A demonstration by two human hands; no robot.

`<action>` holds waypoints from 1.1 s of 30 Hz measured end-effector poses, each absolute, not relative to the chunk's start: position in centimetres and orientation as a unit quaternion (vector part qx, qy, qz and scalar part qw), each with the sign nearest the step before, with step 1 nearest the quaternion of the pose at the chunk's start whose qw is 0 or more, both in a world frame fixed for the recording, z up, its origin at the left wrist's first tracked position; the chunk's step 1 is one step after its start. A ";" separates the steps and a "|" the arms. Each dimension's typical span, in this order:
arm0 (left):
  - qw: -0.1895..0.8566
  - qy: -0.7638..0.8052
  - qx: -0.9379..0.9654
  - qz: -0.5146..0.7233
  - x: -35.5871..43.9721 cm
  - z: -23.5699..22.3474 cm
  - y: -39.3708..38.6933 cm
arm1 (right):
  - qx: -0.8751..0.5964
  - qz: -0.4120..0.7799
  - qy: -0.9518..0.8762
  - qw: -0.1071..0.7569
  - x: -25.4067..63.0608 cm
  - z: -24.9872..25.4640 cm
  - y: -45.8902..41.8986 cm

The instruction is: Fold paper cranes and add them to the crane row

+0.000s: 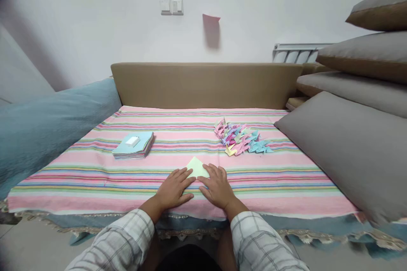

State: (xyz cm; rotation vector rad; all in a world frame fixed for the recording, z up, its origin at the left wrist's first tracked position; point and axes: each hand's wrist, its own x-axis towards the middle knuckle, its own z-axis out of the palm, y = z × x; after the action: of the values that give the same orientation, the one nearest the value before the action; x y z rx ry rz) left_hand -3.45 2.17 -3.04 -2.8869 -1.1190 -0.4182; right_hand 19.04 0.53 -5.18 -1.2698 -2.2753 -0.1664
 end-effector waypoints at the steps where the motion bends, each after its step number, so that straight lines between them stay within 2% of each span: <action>1: 0.007 -0.360 -0.924 -0.129 -3.5 -3.0 2.2 | -0.470 -0.061 -0.837 0.273 19.0 -5.2 0.5; 9: 0.008 -0.364 -0.924 -0.115 -3.5 -3.0 2.3 | -0.540 -0.066 -0.759 0.358 19.1 -5.5 0.7; 28: 0.008 -0.364 -0.925 -0.109 -3.6 -2.8 2.4 | -0.684 -0.094 -0.627 0.360 19.1 -5.6 1.7; 33: 0.007 -0.364 -0.925 -0.109 -3.6 -2.8 2.5 | -0.683 -0.065 -0.598 0.415 19.6 -5.8 1.7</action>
State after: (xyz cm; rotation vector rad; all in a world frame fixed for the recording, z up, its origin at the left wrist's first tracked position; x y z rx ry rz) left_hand -3.59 2.48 -2.83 -2.8936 -1.1371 -0.3406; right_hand 19.65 1.71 -5.82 -1.7158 -1.5026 -0.1641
